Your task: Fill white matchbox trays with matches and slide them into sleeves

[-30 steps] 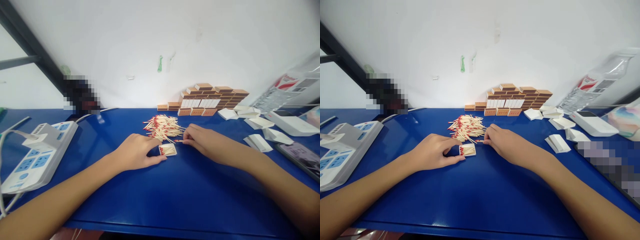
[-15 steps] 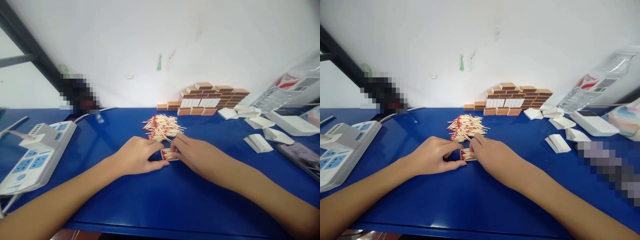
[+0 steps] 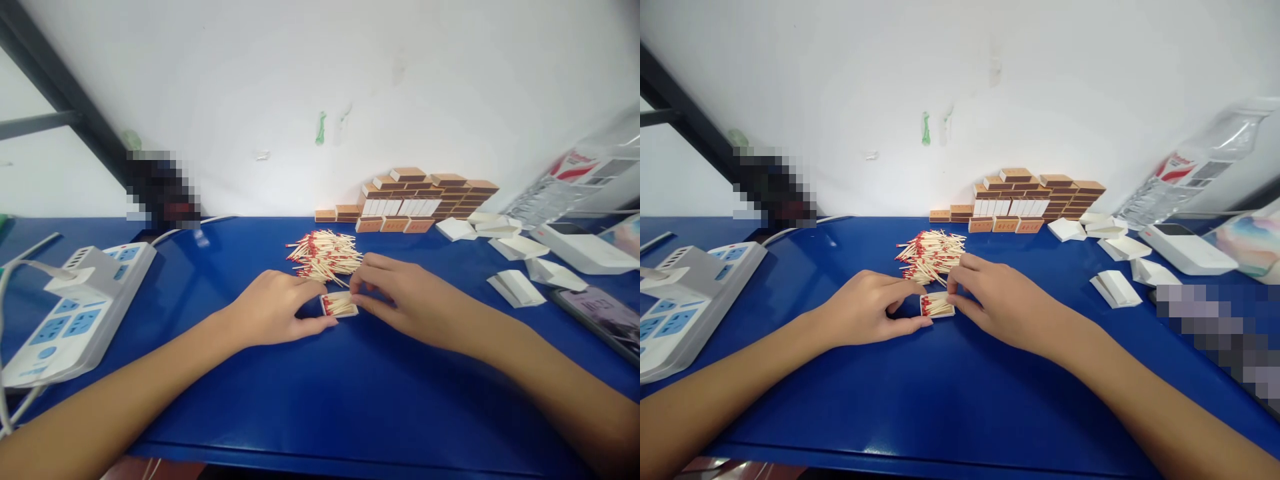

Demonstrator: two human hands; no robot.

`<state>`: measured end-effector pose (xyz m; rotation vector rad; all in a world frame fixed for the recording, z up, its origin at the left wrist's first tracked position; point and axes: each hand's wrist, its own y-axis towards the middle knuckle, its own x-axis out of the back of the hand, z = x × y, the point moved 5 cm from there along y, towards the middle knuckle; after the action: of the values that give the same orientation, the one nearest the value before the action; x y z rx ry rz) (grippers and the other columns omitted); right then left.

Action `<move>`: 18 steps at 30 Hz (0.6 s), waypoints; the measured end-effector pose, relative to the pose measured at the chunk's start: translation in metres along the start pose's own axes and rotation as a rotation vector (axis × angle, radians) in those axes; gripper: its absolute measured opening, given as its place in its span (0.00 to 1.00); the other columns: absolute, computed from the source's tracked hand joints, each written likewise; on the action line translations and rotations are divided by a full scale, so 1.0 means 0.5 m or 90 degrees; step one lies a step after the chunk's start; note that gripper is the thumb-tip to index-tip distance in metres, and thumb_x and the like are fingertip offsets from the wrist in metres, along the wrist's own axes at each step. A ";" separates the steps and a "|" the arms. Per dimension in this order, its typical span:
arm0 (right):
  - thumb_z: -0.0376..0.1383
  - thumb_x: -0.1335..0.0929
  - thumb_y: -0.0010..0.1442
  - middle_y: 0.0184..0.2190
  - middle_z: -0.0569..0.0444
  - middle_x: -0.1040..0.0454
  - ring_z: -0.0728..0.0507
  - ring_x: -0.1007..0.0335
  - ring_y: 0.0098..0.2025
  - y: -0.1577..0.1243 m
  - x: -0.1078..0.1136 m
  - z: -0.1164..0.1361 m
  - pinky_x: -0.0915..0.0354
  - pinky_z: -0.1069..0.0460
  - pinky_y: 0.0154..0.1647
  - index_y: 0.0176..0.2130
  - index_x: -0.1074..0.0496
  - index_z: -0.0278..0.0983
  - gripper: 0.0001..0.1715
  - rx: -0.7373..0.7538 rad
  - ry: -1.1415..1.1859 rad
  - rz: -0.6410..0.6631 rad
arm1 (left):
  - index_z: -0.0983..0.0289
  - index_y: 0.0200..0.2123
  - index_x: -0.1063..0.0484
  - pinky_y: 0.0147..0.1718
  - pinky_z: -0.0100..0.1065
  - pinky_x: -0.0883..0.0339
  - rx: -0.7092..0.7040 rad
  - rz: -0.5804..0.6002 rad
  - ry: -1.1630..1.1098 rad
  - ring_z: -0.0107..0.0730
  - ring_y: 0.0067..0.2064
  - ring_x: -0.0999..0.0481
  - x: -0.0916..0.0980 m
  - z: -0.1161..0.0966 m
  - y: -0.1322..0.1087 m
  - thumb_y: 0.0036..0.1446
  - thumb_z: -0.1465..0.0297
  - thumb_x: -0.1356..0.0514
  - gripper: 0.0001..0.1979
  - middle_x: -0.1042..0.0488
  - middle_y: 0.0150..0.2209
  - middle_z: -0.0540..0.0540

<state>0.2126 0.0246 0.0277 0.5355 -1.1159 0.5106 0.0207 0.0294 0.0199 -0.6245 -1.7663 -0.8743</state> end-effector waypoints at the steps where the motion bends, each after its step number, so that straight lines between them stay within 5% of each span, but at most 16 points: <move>1: 0.36 0.35 0.71 0.42 0.52 0.28 0.47 0.32 0.33 0.000 -0.004 0.003 0.39 0.51 0.32 0.41 0.29 0.39 0.06 0.001 0.002 0.008 | 0.63 0.40 0.22 0.25 0.30 0.42 -0.003 0.000 0.002 0.26 0.25 0.27 0.000 0.000 0.000 0.65 0.54 0.39 0.18 0.25 0.26 0.48; 18: 0.33 0.37 0.72 0.38 0.52 0.27 0.45 0.31 0.34 0.010 -0.033 0.016 0.40 0.51 0.33 0.38 0.32 0.38 0.07 -0.006 0.006 0.008 | 0.64 0.39 0.23 0.26 0.30 0.42 -0.009 0.021 0.007 0.27 0.26 0.26 -0.008 -0.001 0.000 0.65 0.55 0.38 0.17 0.24 0.26 0.48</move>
<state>0.1982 0.0216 0.0160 0.5174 -1.1126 0.5186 0.0223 0.0287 0.0161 -0.6548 -1.7375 -0.8663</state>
